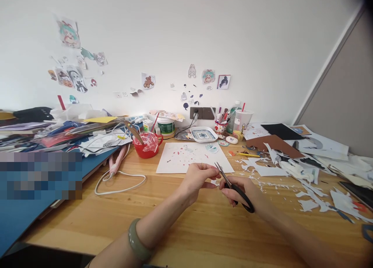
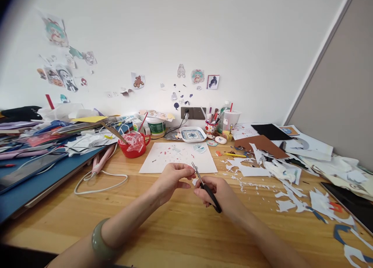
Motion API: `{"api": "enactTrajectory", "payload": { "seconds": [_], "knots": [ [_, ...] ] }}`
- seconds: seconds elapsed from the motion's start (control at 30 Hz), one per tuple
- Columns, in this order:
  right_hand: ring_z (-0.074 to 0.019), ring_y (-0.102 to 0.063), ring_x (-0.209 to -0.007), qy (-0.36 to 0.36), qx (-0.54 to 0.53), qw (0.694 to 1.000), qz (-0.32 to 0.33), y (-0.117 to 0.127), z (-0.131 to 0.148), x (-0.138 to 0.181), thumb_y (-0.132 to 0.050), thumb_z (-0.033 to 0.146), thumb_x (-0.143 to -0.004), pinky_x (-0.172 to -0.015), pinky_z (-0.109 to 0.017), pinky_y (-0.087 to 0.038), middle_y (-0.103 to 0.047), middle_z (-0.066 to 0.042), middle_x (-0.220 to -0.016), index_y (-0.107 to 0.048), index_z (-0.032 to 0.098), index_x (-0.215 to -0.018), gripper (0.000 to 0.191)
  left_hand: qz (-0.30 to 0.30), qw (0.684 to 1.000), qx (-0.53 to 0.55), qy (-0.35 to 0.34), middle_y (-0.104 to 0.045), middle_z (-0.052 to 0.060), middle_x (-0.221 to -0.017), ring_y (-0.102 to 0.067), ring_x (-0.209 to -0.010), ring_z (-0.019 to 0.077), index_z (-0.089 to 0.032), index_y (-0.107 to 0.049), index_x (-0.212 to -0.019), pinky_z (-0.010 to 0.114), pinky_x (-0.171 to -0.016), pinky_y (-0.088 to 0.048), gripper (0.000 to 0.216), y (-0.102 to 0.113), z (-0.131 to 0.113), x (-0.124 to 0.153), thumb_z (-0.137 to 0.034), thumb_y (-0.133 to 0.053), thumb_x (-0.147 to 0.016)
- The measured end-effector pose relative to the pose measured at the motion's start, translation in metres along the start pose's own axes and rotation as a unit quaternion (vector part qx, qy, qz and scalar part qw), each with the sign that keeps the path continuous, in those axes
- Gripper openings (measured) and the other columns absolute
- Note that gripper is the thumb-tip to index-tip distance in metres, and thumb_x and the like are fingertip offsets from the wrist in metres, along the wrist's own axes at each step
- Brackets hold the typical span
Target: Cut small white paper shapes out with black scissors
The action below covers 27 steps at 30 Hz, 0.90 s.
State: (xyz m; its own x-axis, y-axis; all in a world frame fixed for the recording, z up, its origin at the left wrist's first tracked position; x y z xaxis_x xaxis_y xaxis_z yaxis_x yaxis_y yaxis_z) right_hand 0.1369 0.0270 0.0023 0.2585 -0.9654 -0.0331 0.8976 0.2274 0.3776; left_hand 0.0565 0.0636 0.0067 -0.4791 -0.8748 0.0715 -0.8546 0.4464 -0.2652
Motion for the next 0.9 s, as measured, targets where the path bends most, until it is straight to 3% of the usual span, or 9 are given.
{"api": "enactTrajectory", "payload": {
  "seconds": [0.9],
  "knots": [
    [-0.0086, -0.046, -0.046, -0.010, 0.016, 1.000, 0.007, 0.0012, -0.0041, -0.0004, -0.052, 0.034, -0.072, -0.046, -0.021, -0.039, -0.043, 0.004, -0.054, -0.052, 0.016, -0.075, 0.019, 0.001, 1.000, 0.002, 0.015, -0.058, 0.005, -0.065, -0.051, -0.064, 0.0107, -0.011, -0.061, -0.064, 0.020, -0.052, -0.043, 0.014, 0.0011, -0.0012, 0.0005, -0.023, -0.063, -0.058]
  ]
}}
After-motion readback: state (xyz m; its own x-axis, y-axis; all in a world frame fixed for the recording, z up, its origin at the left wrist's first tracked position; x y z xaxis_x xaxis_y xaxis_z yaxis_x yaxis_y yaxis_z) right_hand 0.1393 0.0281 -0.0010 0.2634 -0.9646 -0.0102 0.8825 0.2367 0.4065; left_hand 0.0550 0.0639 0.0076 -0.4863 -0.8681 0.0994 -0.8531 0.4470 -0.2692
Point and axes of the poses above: each hand's wrist, its own x-axis away from the middle knuckle, its own y-axis out of the back of the hand, z = x × y, the point moved 10 cm from there along -x, towards the middle knuckle
